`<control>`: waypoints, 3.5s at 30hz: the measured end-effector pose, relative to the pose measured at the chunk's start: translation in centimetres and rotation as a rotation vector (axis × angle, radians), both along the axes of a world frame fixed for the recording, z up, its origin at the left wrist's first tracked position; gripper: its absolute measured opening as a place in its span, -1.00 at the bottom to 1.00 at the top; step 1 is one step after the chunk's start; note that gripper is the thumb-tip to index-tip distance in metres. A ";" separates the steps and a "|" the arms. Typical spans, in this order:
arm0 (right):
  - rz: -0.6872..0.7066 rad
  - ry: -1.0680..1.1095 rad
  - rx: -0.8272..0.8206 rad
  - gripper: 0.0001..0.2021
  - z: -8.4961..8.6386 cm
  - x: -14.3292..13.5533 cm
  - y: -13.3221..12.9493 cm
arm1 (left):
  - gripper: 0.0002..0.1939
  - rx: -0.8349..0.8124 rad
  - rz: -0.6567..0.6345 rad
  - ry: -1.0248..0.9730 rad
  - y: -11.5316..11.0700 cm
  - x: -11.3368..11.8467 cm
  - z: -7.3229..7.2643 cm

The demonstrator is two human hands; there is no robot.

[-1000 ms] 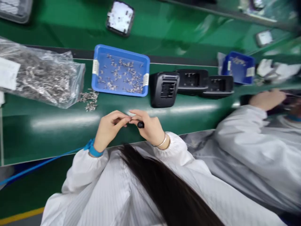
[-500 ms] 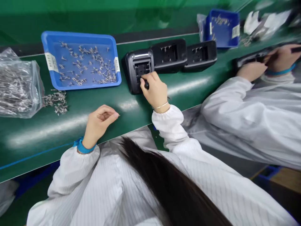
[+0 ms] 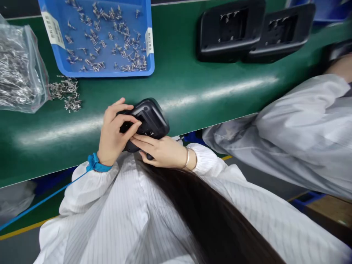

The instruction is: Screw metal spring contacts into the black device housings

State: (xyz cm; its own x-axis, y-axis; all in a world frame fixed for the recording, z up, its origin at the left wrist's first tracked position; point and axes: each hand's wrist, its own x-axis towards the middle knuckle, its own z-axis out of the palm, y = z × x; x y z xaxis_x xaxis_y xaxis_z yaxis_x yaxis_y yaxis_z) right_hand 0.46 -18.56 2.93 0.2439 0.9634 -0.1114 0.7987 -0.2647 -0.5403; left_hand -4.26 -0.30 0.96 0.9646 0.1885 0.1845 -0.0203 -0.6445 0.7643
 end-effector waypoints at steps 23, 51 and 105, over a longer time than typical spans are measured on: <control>-0.009 -0.032 0.083 -0.55 -0.7 0.0 -0.1 | -0.96 -0.082 -0.082 0.115 0.9 0.6 0.9; -0.066 -0.187 0.260 -0.60 -1.4 -0.2 -0.2 | -0.95 0.095 -0.023 -0.050 0.8 1.1 -0.4; -0.498 -0.006 0.409 -0.82 0.9 0.2 -0.6 | -0.86 -0.984 -0.052 0.228 -1.9 -2.4 1.6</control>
State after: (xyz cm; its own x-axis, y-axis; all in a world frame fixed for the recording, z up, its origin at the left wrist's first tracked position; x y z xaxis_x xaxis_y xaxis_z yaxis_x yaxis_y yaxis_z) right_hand 0.65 -19.21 3.84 0.6726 0.6986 0.2441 0.6366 -0.3781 -0.6722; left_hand -6.64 -2.18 2.61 0.9688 0.1148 -0.2195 0.1820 0.2713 0.9451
